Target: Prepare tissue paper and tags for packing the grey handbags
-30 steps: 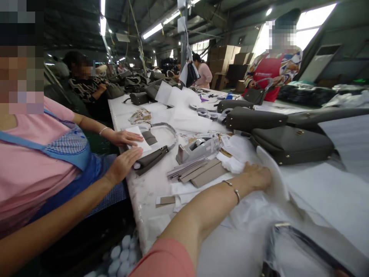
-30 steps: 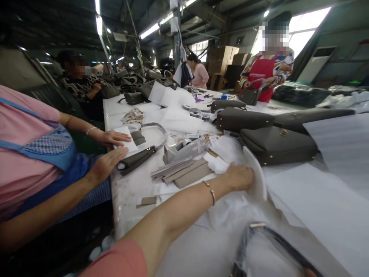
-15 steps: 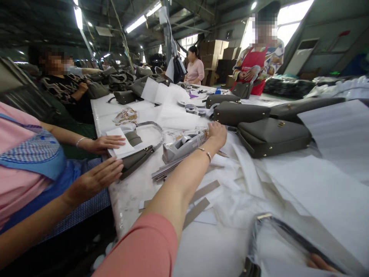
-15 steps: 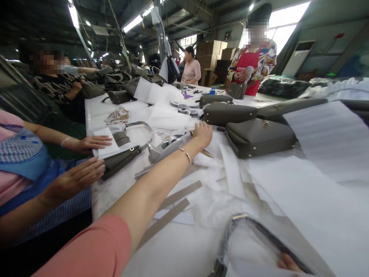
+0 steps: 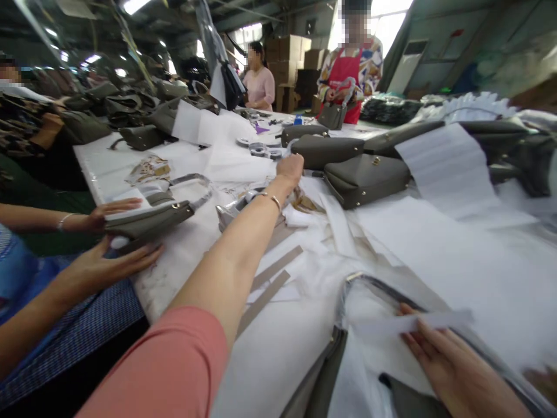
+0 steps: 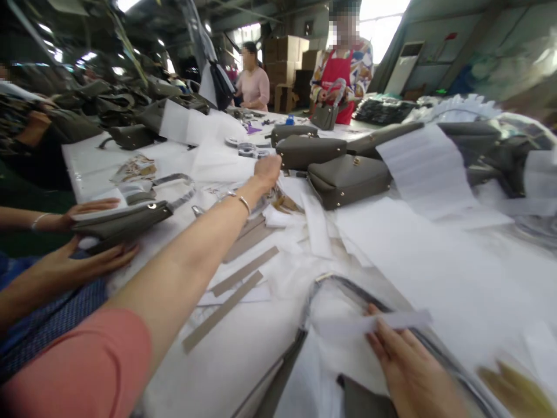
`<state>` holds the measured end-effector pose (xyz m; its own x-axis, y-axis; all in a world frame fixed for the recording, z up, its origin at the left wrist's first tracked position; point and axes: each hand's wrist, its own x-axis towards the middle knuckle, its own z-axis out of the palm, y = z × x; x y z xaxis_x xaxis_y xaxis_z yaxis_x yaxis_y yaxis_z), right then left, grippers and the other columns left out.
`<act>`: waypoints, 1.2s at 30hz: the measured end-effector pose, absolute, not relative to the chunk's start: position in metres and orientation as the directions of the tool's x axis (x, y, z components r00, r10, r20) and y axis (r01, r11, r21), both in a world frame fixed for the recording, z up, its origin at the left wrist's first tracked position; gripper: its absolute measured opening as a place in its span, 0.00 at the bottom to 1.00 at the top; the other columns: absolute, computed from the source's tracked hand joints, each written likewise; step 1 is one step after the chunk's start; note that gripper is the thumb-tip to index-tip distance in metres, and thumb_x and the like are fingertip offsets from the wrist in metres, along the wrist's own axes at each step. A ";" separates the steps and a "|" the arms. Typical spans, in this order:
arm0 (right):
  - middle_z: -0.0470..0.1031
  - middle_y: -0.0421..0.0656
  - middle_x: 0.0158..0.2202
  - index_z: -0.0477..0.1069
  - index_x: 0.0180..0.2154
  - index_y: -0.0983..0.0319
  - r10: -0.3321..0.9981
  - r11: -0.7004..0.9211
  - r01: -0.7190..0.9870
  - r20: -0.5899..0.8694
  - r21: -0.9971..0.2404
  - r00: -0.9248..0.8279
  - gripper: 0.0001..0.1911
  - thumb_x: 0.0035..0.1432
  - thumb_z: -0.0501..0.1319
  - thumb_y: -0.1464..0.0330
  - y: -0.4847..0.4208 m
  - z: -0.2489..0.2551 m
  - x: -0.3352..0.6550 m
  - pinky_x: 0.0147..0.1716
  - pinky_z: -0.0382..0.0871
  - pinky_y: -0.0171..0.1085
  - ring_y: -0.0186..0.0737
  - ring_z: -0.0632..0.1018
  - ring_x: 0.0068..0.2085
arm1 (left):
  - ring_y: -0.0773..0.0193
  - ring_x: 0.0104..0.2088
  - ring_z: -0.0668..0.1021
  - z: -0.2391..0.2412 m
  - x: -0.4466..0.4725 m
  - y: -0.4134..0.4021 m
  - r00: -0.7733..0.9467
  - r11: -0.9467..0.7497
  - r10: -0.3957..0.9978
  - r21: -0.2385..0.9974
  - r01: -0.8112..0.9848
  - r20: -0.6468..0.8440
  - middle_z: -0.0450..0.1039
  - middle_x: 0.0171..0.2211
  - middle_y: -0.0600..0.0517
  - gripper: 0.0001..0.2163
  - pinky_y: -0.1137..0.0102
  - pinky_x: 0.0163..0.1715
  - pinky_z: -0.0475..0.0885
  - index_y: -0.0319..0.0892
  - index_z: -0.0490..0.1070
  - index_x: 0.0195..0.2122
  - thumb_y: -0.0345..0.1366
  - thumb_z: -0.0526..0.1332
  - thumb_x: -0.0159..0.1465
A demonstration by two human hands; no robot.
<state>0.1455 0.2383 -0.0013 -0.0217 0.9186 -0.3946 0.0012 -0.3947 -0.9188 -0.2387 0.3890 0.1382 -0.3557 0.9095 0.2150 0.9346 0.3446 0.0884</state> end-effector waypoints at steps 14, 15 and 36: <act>0.79 0.42 0.39 0.77 0.30 0.57 0.919 -0.393 -0.202 -0.393 -0.897 -0.040 0.08 0.46 0.70 0.62 0.223 0.031 0.120 0.50 0.73 0.37 0.46 0.76 0.51 | 0.49 0.54 0.72 0.113 -0.258 0.357 -0.300 0.301 0.953 -0.159 0.940 0.034 0.75 0.49 0.36 0.15 0.48 0.61 0.50 0.32 0.73 0.51 0.33 0.59 0.64; 0.79 0.42 0.39 0.78 0.30 0.57 0.919 -0.393 -0.204 -0.393 -0.897 -0.040 0.09 0.45 0.71 0.61 0.225 0.029 0.121 0.49 0.74 0.37 0.47 0.76 0.51 | 0.49 0.54 0.72 0.107 -0.259 0.356 -0.303 0.305 0.952 -0.156 0.939 0.040 0.76 0.48 0.36 0.14 0.48 0.61 0.48 0.34 0.75 0.49 0.32 0.59 0.63; 0.80 0.41 0.37 0.81 0.31 0.59 0.898 -0.435 -0.306 -0.431 -0.847 -0.084 0.24 0.30 0.78 0.54 0.226 0.027 0.119 0.43 0.74 0.31 0.41 0.76 0.44 | 0.47 0.52 0.75 0.112 -0.270 0.395 -0.297 0.295 0.954 -0.034 0.955 -0.046 0.77 0.48 0.40 0.13 0.53 0.56 0.64 0.38 0.77 0.45 0.40 0.65 0.62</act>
